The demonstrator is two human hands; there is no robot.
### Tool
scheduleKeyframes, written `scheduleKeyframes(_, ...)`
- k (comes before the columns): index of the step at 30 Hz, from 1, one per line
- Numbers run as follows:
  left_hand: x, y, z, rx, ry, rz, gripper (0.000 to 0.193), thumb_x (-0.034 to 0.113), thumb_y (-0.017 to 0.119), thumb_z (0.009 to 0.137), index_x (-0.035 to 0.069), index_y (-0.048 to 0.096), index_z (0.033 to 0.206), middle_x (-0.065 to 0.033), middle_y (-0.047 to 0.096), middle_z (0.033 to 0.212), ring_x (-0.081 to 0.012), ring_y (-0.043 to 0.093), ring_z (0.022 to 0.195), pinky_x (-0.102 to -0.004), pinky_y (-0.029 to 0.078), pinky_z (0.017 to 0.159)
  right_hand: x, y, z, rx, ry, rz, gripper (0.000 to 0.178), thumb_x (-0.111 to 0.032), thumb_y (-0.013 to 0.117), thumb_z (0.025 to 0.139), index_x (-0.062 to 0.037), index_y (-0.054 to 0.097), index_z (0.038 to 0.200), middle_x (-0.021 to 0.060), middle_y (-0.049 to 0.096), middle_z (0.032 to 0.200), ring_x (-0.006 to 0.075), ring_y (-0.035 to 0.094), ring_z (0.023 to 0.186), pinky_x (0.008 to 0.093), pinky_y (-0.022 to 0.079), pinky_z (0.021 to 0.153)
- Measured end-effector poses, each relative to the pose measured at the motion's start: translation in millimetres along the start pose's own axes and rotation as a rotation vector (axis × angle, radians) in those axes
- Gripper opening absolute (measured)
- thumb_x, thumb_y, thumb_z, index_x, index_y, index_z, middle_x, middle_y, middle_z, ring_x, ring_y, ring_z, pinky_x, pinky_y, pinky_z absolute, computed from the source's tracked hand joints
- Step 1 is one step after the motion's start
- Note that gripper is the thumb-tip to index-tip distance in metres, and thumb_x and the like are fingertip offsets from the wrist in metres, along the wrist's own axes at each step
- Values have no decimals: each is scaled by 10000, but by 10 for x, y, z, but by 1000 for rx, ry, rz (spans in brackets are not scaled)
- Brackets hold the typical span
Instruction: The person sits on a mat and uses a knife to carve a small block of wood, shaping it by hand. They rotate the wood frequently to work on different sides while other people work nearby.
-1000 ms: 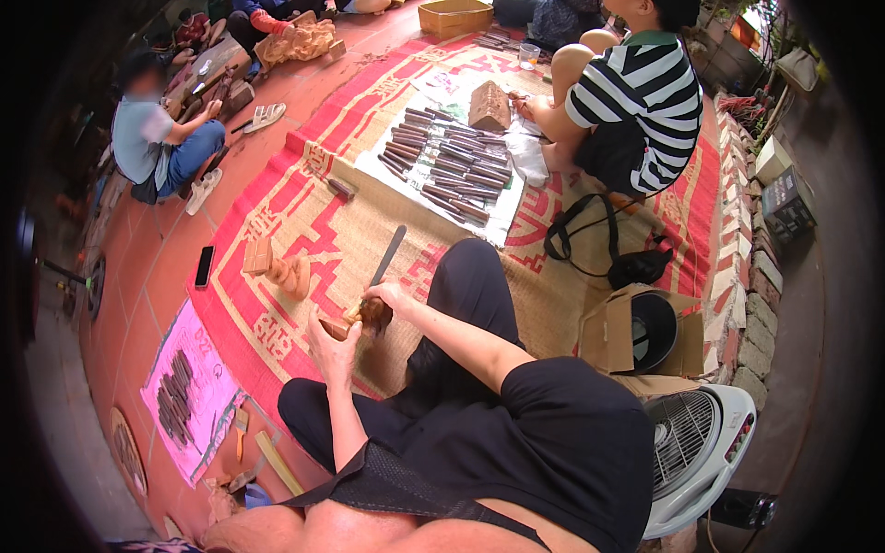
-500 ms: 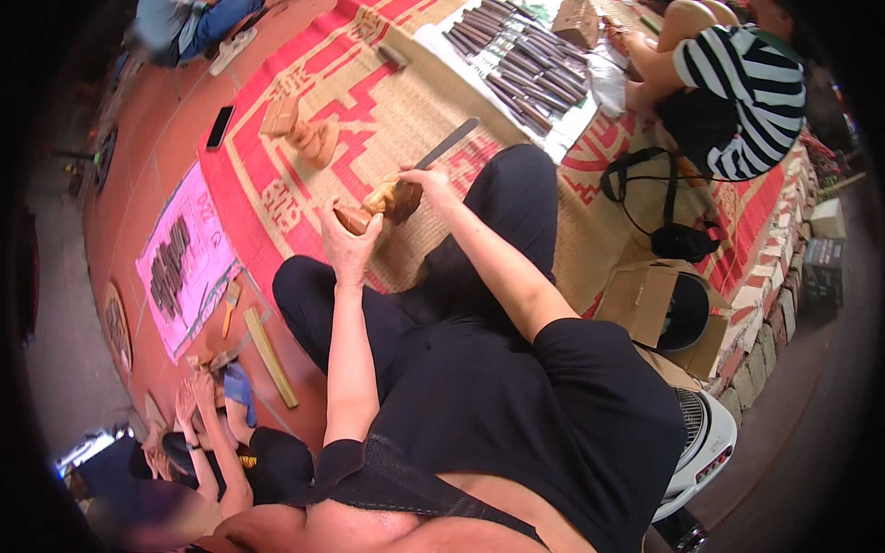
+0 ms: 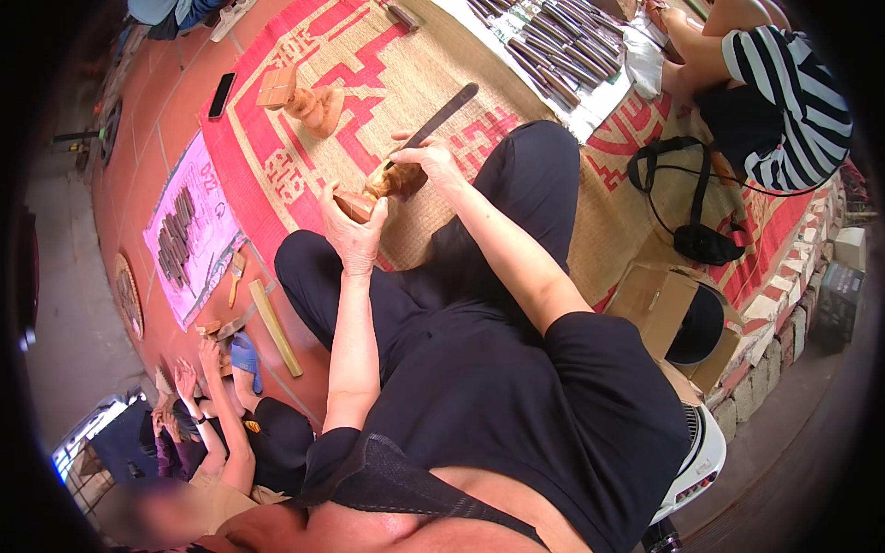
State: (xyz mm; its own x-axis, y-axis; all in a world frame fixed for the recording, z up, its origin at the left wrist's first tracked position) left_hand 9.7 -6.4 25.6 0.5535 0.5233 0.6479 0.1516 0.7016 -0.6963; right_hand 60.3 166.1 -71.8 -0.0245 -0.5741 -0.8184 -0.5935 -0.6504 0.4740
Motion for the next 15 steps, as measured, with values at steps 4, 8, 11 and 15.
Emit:
scheduleKeyframes(4, 19, 17, -2, 29, 0, -18, 754, 228, 836, 610, 16, 444, 1218, -183, 530, 1102, -344, 544, 1030, -429, 447, 899, -17, 60, -38, -10, 59, -10, 325, -59, 713, 733, -21, 682, 1054, 43, 693, 907, 132, 628, 863, 258, 459, 830)
scheduleKeyframes(8, 88, 23, 12, 18, 17, 19, 761, 235, 831, 619, 23, 431, 1230, -181, 529, 1115, -342, 545, 1045, -426, 446, 911, 62, -57, 70, 94, 21, 40, 326, -48, 728, 713, -4, 668, 1030, 78, 688, 871, 162, 643, 808, 270, 484, 777)
scheduleKeyframes(11, 89, 28, 25, 12, 15, 28, 751, 243, 820, 640, 37, 420, 1240, -178, 527, 1141, -334, 547, 1073, -416, 445, 929, 105, -117, 68, 113, 44, 65, 308, -51, 726, 716, -3, 686, 1018, 82, 696, 922, 157, 646, 846, 267, 483, 808)
scheduleKeyframes(15, 22, 23, -17, 23, -10, -4, 750, 233, 820, 640, 37, 419, 1243, -175, 526, 1140, -332, 548, 1067, -411, 447, 927, -70, 73, -18, -2, -51, -78, 300, -50, 720, 723, -4, 693, 1019, 83, 700, 927, 155, 647, 847, 261, 479, 820)
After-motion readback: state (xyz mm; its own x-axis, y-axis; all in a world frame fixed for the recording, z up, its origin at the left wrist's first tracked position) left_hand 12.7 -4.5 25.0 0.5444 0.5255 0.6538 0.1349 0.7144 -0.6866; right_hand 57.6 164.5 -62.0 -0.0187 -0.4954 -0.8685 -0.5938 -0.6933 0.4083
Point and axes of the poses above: each hand's wrist, its own z-axis towards the middle knuckle, its own y-axis out of the palm, x = y × z, the point moved 6 cm from there along z, towards the middle knuckle
